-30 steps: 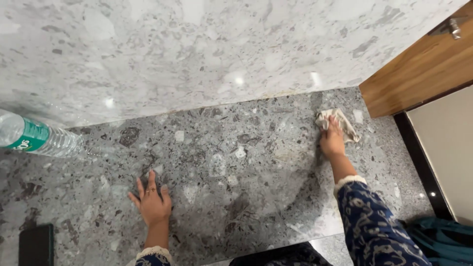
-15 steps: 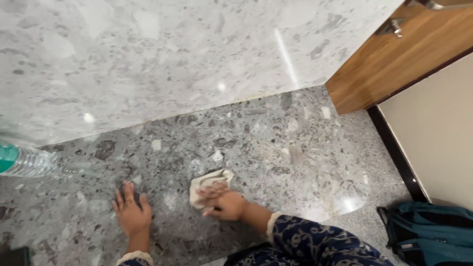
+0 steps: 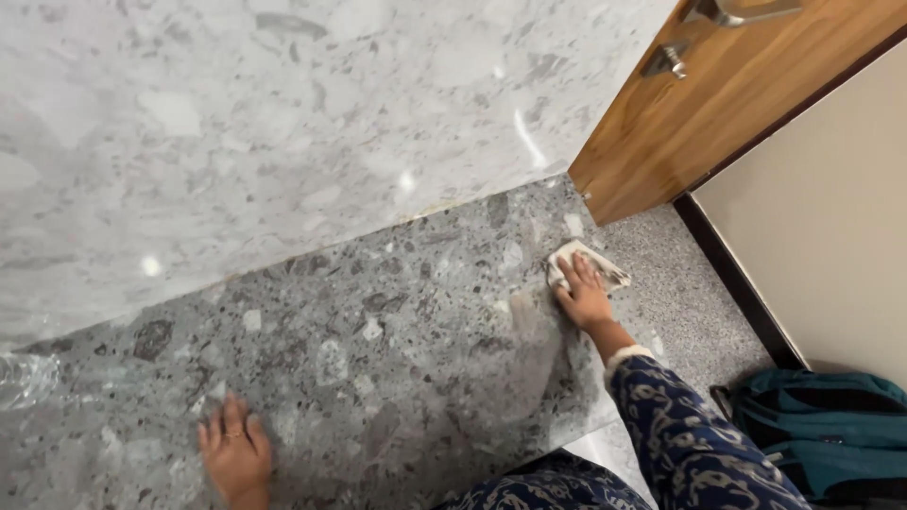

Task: Cleaning a door handle and a countertop using a white cloth.

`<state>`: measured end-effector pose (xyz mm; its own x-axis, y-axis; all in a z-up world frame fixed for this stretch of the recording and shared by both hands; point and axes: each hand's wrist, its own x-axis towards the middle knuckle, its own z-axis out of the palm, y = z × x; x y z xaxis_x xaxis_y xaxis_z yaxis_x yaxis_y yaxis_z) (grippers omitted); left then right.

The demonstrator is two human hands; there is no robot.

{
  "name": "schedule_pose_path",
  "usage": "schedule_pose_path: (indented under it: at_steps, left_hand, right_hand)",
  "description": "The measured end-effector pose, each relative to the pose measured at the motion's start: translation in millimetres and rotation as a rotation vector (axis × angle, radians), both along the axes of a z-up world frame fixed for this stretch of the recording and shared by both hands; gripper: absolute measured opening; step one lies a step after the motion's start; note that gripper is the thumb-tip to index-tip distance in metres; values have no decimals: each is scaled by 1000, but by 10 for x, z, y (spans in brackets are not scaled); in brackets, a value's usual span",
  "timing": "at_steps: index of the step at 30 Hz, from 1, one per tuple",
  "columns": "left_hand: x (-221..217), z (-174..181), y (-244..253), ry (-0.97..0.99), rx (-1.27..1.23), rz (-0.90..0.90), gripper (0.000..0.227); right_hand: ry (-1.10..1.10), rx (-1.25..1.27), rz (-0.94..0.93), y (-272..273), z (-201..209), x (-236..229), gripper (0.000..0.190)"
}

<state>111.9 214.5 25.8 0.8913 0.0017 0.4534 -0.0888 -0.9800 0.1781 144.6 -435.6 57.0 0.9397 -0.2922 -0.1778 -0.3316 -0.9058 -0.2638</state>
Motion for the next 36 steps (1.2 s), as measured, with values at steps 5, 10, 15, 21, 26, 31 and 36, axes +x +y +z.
schedule_pose_path:
  at_steps: [5,10,15,21,26,31,36]
  left_hand:
    - [-44,-127,-603,9,-33,-53,51]
    - [65,-237,-636,93,-197,-163,55]
    - [45,-319,-610,205,-168,-69,52]
    - [59,-428,-538,278,-169,-67,62]
    - [33,-423,-588,314,-83,20,58]
    - [34,-368,-651,385,-75,110,62]
    - [56,-228,-693,399,-74,142,61]
  right_hand:
    - [-120,-59,-69,-132,-223,-112,70]
    - [-126,-33,-55,-330,-290,241,71]
    - [-55,-61,-47,-559,-382,692,70]
    - [-124,-21,-21,-808,-608,1197,73]
    - [-95,31,-31,-887,-679,1600,77]
    - [-60,22,12,-455,-695,1877,75]
    - [-171,13,84,469,-992,2045,80]
